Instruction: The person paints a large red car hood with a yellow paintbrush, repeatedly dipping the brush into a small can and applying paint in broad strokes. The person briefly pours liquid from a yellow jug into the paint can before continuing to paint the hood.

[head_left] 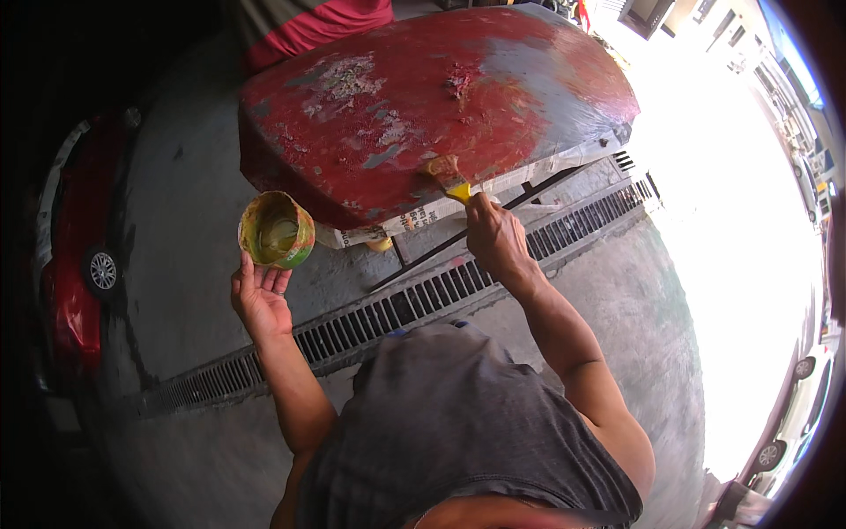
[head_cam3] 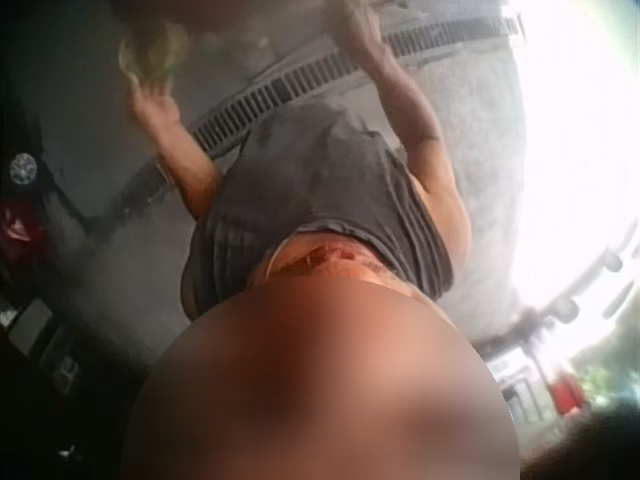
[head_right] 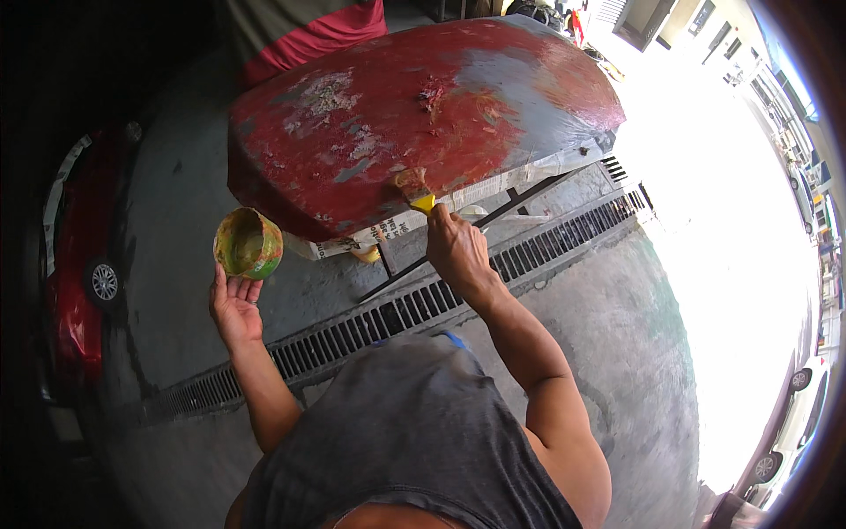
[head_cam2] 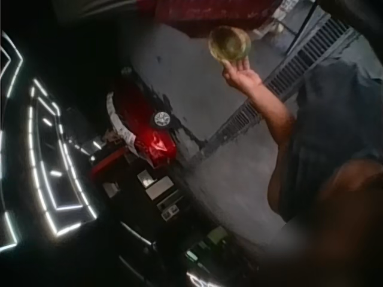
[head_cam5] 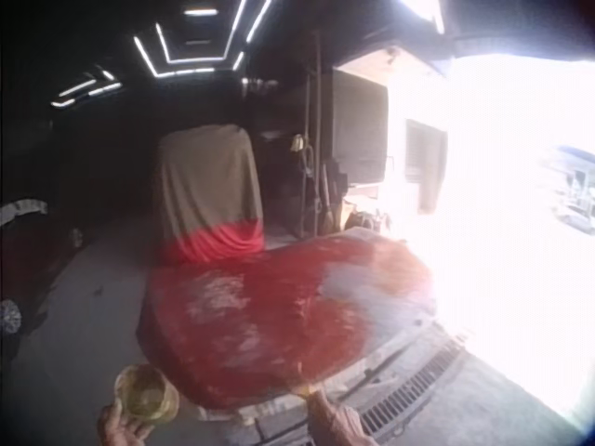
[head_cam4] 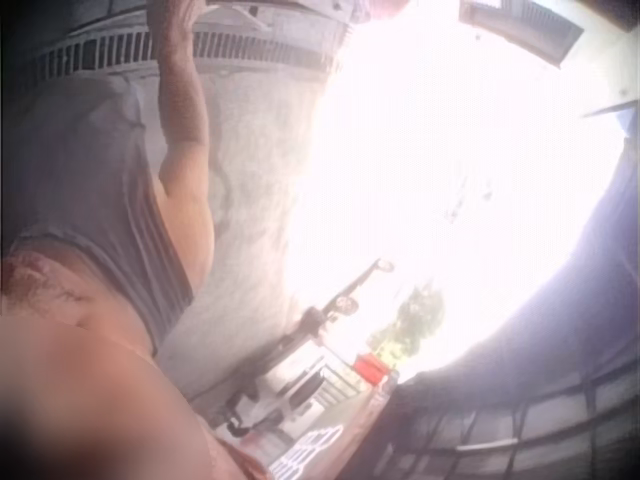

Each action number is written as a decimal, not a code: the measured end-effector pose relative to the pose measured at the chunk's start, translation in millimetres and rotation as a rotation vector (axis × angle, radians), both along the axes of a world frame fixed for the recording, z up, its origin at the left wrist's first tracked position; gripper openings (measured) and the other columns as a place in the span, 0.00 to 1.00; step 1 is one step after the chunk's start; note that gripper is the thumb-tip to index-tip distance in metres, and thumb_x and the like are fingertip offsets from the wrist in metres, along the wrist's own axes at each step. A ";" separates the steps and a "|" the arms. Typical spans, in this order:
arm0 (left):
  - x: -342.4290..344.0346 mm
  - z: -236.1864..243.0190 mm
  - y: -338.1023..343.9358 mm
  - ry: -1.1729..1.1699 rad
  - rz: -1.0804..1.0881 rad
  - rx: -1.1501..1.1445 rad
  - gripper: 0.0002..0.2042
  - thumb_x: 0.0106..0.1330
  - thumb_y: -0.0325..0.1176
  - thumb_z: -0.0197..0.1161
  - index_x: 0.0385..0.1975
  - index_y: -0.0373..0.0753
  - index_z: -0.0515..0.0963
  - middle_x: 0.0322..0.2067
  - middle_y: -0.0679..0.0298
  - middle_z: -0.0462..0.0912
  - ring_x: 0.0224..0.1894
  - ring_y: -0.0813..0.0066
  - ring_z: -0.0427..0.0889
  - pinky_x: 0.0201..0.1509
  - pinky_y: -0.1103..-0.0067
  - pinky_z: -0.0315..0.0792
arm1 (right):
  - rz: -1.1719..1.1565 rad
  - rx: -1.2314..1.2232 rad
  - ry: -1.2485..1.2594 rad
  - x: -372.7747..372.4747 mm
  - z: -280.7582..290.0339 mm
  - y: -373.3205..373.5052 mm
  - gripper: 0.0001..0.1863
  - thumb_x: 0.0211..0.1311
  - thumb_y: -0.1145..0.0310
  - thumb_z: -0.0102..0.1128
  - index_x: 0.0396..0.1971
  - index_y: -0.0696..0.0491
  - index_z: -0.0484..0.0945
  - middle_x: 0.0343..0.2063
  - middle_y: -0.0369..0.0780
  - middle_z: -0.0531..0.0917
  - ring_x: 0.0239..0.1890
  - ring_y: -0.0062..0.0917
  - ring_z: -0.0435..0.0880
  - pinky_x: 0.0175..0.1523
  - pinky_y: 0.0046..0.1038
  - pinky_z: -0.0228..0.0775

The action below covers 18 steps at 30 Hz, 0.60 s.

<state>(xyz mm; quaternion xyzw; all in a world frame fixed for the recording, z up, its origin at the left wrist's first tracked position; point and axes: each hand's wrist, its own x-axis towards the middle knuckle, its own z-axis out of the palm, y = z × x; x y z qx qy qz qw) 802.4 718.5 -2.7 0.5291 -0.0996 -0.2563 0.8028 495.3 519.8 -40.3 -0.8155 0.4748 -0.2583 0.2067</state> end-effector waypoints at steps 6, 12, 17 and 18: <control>10.7 -3.2 8.3 -0.005 0.027 -0.015 0.17 0.68 0.46 0.69 0.43 0.40 0.76 0.46 0.56 0.83 0.44 0.64 0.84 0.48 0.67 0.82 | -0.095 -0.113 0.040 -12.1 22.2 -8.2 0.09 0.74 0.65 0.49 0.42 0.56 0.71 0.33 0.55 0.83 0.36 0.56 0.83 0.39 0.53 0.73; 18.1 -5.9 8.6 0.042 0.041 -0.016 0.15 0.68 0.45 0.70 0.40 0.42 0.76 0.44 0.56 0.84 0.43 0.64 0.85 0.47 0.68 0.83 | -0.132 -0.075 -0.098 -17.9 -8.1 14.3 0.12 0.74 0.68 0.49 0.53 0.53 0.72 0.38 0.55 0.84 0.39 0.55 0.84 0.39 0.51 0.75; 20.7 -4.8 0.1 0.044 0.005 -0.053 0.14 0.67 0.44 0.71 0.38 0.42 0.75 0.43 0.56 0.84 0.42 0.65 0.85 0.48 0.67 0.82 | 0.028 -0.173 -0.238 25.3 -50.8 41.0 0.15 0.75 0.71 0.48 0.58 0.53 0.71 0.37 0.54 0.81 0.34 0.55 0.82 0.36 0.51 0.75; 21.8 -4.6 -0.2 0.054 0.010 -0.040 0.14 0.68 0.44 0.71 0.38 0.42 0.75 0.43 0.56 0.84 0.42 0.65 0.85 0.48 0.67 0.82 | 0.033 -0.123 -0.198 29.3 -55.7 46.1 0.16 0.73 0.73 0.50 0.58 0.55 0.72 0.38 0.54 0.82 0.37 0.54 0.83 0.39 0.49 0.76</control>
